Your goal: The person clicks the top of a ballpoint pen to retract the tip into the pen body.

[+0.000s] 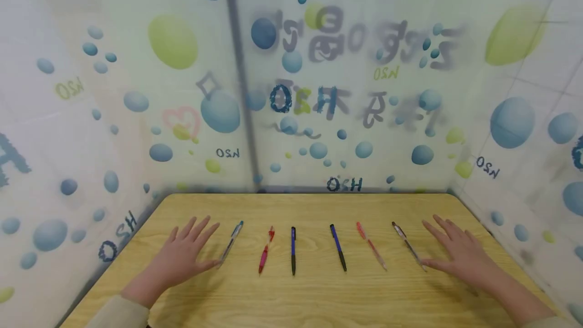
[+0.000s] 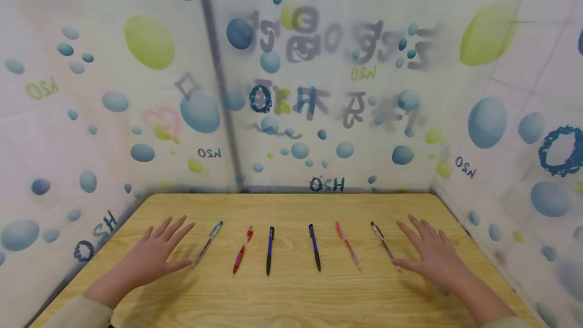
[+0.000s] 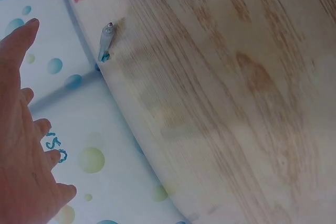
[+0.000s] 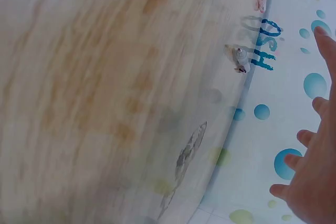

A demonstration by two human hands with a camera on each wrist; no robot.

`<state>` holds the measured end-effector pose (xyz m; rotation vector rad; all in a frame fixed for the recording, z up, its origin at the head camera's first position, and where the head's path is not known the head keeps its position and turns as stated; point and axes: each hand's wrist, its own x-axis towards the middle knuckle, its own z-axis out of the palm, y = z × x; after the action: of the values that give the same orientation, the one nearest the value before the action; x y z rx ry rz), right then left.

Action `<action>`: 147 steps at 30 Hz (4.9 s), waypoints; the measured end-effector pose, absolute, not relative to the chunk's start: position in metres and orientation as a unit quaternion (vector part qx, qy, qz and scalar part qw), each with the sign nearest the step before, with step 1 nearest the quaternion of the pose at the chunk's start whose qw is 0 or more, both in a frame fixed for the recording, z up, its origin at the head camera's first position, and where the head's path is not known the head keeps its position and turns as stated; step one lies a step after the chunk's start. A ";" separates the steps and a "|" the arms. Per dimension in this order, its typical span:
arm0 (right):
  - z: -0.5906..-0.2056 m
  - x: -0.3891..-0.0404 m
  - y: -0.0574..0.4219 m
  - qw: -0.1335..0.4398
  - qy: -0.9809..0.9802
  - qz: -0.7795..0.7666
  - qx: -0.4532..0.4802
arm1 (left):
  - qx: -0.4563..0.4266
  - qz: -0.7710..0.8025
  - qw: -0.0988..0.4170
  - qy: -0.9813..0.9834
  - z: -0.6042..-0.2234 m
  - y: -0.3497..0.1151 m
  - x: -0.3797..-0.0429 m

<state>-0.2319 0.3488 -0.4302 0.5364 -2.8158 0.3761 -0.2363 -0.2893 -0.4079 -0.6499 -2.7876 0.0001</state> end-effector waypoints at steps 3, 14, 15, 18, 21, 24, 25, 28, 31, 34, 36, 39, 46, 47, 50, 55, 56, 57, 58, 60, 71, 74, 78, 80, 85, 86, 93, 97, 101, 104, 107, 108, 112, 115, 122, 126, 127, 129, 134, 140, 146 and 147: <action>-0.430 -0.234 0.349 0.126 -0.965 0.131 0.191 | -0.230 0.005 0.144 -0.962 -0.407 -0.288 -0.238; -0.426 -0.246 0.345 0.098 -0.945 0.217 0.224 | -0.245 -0.027 0.132 -0.960 -0.399 -0.270 -0.247; -0.426 -0.248 0.344 0.092 -0.942 0.229 0.227 | -0.248 -0.030 0.131 -0.959 -0.398 -0.267 -0.248; -0.425 -0.251 0.342 0.072 -0.935 0.263 0.228 | -0.257 -0.033 0.136 -0.956 -0.396 -0.258 -0.250; -0.425 -0.254 0.340 0.051 -0.929 0.291 0.224 | -0.267 -0.042 0.138 -0.953 -0.392 -0.249 -0.251; -0.425 -0.258 0.339 0.027 -0.924 0.314 0.218 | -0.274 -0.051 0.134 -0.951 -0.390 -0.240 -0.250; -0.425 -0.260 0.338 0.018 -0.922 0.322 0.215 | -0.277 -0.053 0.134 -0.950 -0.389 -0.236 -0.250; -0.426 -0.265 0.337 -0.015 -0.914 0.347 0.211 | -0.288 -0.050 0.134 -0.947 -0.387 -0.226 -0.249; -0.428 -0.271 0.336 -0.044 -0.903 0.367 0.219 | -0.306 -0.048 0.136 -0.941 -0.384 -0.214 -0.245; -0.430 -0.276 0.335 -0.066 -0.896 0.373 0.232 | -0.323 -0.044 0.131 -0.936 -0.381 -0.204 -0.240; -0.432 -0.280 0.335 -0.076 -0.894 0.372 0.236 | -0.334 -0.043 0.128 -0.933 -0.380 -0.198 -0.238; -0.433 -0.283 0.333 -0.091 -0.897 0.368 0.229 | -0.344 -0.042 0.119 -0.931 -0.381 -0.191 -0.237; -0.438 -0.290 0.335 -0.102 -0.908 0.338 0.225 | -0.353 -0.056 0.077 -0.931 -0.385 -0.177 -0.237; -0.440 -0.292 0.335 -0.104 -0.908 0.337 0.225 | -0.354 -0.063 0.069 -0.930 -0.386 -0.175 -0.237; -0.443 -0.294 0.336 -0.108 -0.911 0.330 0.223 | -0.352 -0.081 0.044 -0.932 -0.385 -0.168 -0.237; -0.443 -0.297 0.337 -0.121 -0.912 0.324 0.221 | -0.357 -0.092 0.017 -0.929 -0.386 -0.159 -0.238; -0.443 -0.298 0.336 -0.123 -0.912 0.323 0.220 | -0.361 -0.092 0.016 -0.928 -0.387 -0.157 -0.238; -0.442 -0.298 0.336 -0.127 -0.913 0.321 0.218 | -0.365 -0.094 0.016 -0.926 -0.387 -0.155 -0.239; -0.441 -0.299 0.335 -0.130 -0.913 0.320 0.218 | -0.370 -0.097 0.016 -0.924 -0.388 -0.153 -0.239; -0.439 -0.299 0.334 -0.136 -0.911 0.319 0.221 | -0.378 -0.103 0.015 -0.920 -0.389 -0.149 -0.240; -0.434 -0.303 0.322 -0.171 -0.913 0.320 0.185 | -0.391 -0.094 0.020 -0.915 -0.396 -0.129 -0.241; -0.434 -0.302 0.320 -0.185 -0.908 0.338 0.165 | -0.387 -0.096 0.014 -0.917 -0.398 -0.125 -0.241; -0.431 -0.300 0.321 -0.199 -0.899 0.351 0.171 | -0.391 -0.105 0.008 -0.914 -0.401 -0.118 -0.241; -0.429 -0.299 0.322 -0.205 -0.896 0.355 0.168 | -0.393 -0.112 0.007 -0.913 -0.401 -0.115 -0.241; -0.421 -0.298 0.322 -0.208 -0.893 0.362 0.170 | -0.392 -0.130 0.004 -0.911 -0.398 -0.107 -0.241; -0.419 -0.298 0.323 -0.207 -0.890 0.367 0.176 | -0.390 -0.135 0.002 -0.911 -0.397 -0.105 -0.241; -0.415 -0.291 0.316 -0.203 -0.868 0.405 0.204 | -0.373 -0.157 -0.007 -0.914 -0.393 -0.095 -0.241; -0.414 -0.284 0.310 -0.198 -0.856 0.429 0.210 | -0.376 -0.155 -0.003 -0.913 -0.391 -0.088 -0.242; -0.411 -0.276 0.305 -0.189 -0.845 0.451 0.216 | -0.385 -0.148 0.004 -0.911 -0.385 -0.080 -0.241; -0.408 -0.271 0.298 -0.171 -0.841 0.463 0.223 | -0.388 -0.149 0.011 -0.909 -0.383 -0.075 -0.243; -0.405 -0.266 0.287 -0.141 -0.842 0.462 0.240 | -0.392 -0.151 0.019 -0.907 -0.382 -0.072 -0.246; -0.404 -0.264 0.282 -0.134 -0.842 0.462 0.245 | -0.392 -0.154 0.022 -0.907 -0.382 -0.072 -0.246; -0.400 -0.257 0.265 -0.111 -0.846 0.453 0.260 | -0.389 -0.166 0.026 -0.906 -0.378 -0.070 -0.248; -0.398 -0.252 0.253 -0.108 -0.847 0.451 0.259 | -0.382 -0.177 0.023 -0.907 -0.373 -0.068 -0.247; -0.394 -0.243 0.231 -0.106 -0.834 0.473 0.264 | -0.371 -0.207 0.022 -0.905 -0.367 -0.065 -0.249; -0.391 -0.239 0.221 -0.096 -0.828 0.480 0.273 | -0.365 -0.225 0.031 -0.903 -0.362 -0.062 -0.249; -0.390 -0.237 0.219 -0.094 -0.827 0.482 0.275 | -0.364 -0.227 0.035 -0.902 -0.360 -0.062 -0.249; -0.389 -0.235 0.215 -0.092 -0.824 0.484 0.278 | -0.364 -0.231 0.041 -0.901 -0.358 -0.060 -0.249; -0.388 -0.231 0.205 -0.084 -0.812 0.492 0.301 | -0.367 -0.240 0.053 -0.897 -0.355 -0.060 -0.248; -0.387 -0.226 0.195 -0.076 -0.804 0.501 0.311 | -0.370 -0.261 0.057 -0.890 -0.353 -0.058 -0.248; -0.390 -0.223 0.185 -0.064 -0.792 0.521 0.313 | -0.365 -0.298 0.066 -0.880 -0.351 -0.054 -0.244; -0.390 -0.223 0.183 -0.061 -0.792 0.523 0.310 | -0.363 -0.307 0.069 -0.877 -0.350 -0.053 -0.243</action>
<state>-0.2230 0.1833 -0.3898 1.0150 -2.5891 1.7099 -0.2429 -0.0533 -0.3503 -1.0935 -2.6414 -0.9235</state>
